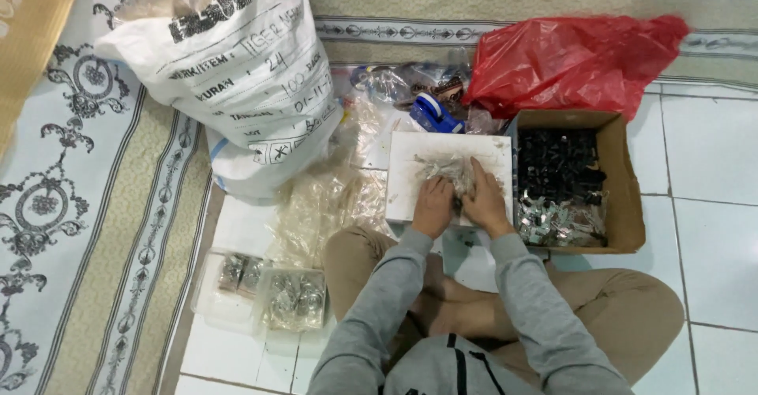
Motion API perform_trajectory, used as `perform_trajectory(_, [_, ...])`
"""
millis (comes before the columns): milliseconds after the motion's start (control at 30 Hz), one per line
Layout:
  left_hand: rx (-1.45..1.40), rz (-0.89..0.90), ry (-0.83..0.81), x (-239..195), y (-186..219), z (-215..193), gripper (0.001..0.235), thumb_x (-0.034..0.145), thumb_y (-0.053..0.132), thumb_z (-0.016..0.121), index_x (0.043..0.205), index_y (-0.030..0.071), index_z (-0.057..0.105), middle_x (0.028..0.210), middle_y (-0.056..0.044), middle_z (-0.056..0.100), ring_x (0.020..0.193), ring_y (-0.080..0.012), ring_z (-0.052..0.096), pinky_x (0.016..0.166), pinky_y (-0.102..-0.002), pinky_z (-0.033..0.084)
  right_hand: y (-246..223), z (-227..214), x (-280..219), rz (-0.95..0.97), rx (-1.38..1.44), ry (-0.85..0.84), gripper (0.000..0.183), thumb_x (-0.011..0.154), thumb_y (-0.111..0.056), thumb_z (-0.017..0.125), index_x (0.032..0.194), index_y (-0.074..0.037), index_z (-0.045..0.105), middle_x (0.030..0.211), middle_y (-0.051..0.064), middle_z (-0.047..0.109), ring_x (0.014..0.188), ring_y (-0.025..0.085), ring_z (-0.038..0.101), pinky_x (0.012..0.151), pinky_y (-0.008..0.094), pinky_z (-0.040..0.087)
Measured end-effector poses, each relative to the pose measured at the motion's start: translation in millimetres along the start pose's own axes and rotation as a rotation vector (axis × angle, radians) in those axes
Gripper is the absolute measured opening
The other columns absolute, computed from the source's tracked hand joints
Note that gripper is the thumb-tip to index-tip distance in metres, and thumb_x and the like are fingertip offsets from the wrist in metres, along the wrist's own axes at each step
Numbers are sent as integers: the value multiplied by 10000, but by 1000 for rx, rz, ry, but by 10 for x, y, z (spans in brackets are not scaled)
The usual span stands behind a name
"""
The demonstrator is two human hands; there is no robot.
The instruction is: The person sits on the floor and sorts small metallic hardware pieces by hand, moving them between a white tray and a cardboard box. They handle the parts individually, occasionally transferring them into plastic bags.
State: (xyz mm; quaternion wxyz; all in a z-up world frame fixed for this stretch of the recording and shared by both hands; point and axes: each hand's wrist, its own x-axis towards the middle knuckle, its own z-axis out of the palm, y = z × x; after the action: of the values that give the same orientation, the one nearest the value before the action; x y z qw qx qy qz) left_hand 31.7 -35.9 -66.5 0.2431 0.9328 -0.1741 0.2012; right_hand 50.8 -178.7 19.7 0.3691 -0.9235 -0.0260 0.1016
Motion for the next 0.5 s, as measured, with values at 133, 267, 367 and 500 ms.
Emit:
perform_trajectory(133, [-502, -500, -260, 269, -97, -328, 257, 1092, 216, 431, 1006, 51, 608, 838, -148, 628, 848, -348, 644, 760, -463, 489, 429, 89, 166, -207, 5, 30, 879, 727, 41, 564, 1574, -166, 449, 1360, 288, 378, 1221, 549, 498, 1041, 582, 432])
perform_trajectory(267, [-1055, -852, -220, 100, -693, 292, 237, 1055, 191, 461, 1030, 61, 657, 845, -80, 611, 797, -229, 596, 723, -395, 493, 259, -139, 144, -164, 78, -101, 494, 793, -105, 699, 1285, -61, 704, 1366, 278, 525, 1244, 504, 513, 1072, 547, 405])
perform_trajectory(367, [-1473, -1161, -185, 185, -444, -254, 321, 1058, 225, 457, 1275, 1, 536, 1179, -187, 519, 1078, -317, 523, 893, -478, 469, 407, -195, 167, -18, 387, -154, 272, 846, -107, 714, 1105, -25, 716, 1008, 174, 608, 957, 353, 585, 849, 451, 476])
perform_trajectory(500, [-1718, -1172, -236, 187, -106, -744, 737, 1124, 469, 446, 1607, -38, 216, 1662, -295, 203, 1539, -459, 190, 1233, -586, 239, 504, -113, 179, 35, 552, -131, 55, 881, -104, 721, 921, -67, 711, 757, 26, 611, 720, 178, 548, 675, 327, 461])
